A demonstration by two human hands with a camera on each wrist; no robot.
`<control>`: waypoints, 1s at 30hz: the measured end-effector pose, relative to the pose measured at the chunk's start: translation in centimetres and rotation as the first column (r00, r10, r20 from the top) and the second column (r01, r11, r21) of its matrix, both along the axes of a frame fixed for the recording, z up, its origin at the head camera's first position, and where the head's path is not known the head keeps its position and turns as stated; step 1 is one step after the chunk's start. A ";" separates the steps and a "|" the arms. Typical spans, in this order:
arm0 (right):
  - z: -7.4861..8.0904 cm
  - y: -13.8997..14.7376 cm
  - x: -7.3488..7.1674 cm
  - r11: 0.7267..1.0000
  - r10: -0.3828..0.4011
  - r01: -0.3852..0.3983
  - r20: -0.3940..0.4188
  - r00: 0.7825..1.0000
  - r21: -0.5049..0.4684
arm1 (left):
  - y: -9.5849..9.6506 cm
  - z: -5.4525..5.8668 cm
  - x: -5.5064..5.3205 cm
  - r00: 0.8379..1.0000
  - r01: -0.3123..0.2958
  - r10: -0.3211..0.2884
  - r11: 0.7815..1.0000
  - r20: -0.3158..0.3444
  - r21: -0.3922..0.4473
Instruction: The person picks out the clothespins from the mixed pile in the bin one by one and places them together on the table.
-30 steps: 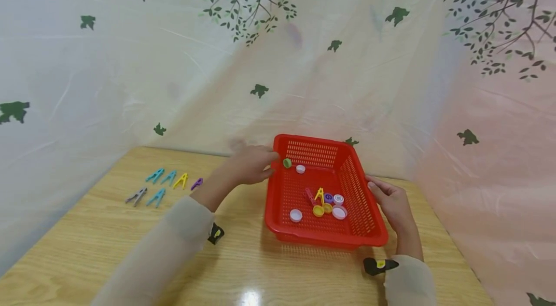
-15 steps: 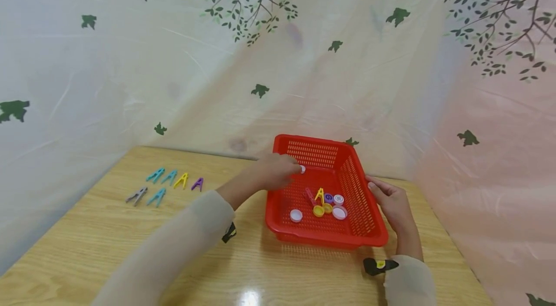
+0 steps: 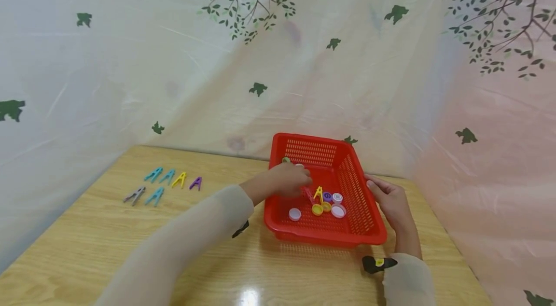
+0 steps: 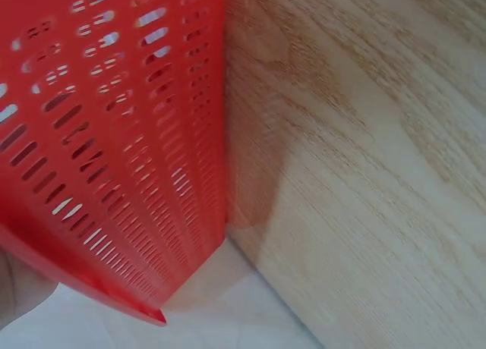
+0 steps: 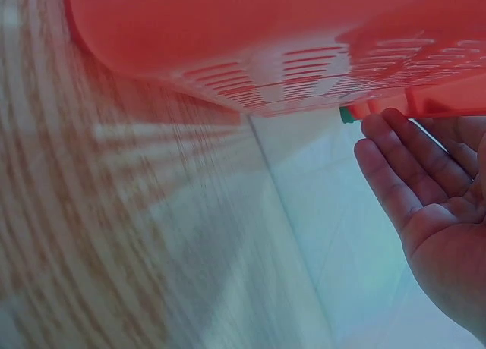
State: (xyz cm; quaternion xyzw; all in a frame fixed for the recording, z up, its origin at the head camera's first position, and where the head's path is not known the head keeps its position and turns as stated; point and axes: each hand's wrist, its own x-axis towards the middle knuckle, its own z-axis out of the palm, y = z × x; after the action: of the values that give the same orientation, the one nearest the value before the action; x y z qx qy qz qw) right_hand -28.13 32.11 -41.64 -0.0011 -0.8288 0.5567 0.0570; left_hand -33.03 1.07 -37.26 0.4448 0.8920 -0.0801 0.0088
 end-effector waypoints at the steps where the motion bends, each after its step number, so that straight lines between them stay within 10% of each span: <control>1: 0.0 0.0 0.0 1.000 -0.001 0.001 0.005 1.000 0.003 | 0.1 -0.2 -0.1 1.000 -0.003 0.003 1.000 0.010 -0.002; 15: 0.1 -0.1 0.3 0.999 -0.026 0.026 0.038 0.999 0.021 | 0.8 -0.9 -1.2 0.985 -0.019 0.015 1.000 0.170 0.023; 30: 0.2 -0.2 0.3 1.000 -0.005 0.005 -0.016 1.000 0.014 | 1.6 -1.5 -1.7 0.984 -0.018 0.021 1.000 0.176 -0.016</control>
State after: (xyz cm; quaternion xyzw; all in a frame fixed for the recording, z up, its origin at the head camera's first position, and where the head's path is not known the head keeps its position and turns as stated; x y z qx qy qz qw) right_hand -27.84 31.95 -41.40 0.0017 -0.8321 0.5508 0.0651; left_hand -34.69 2.68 -38.81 0.4413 0.8914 -0.0467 0.0917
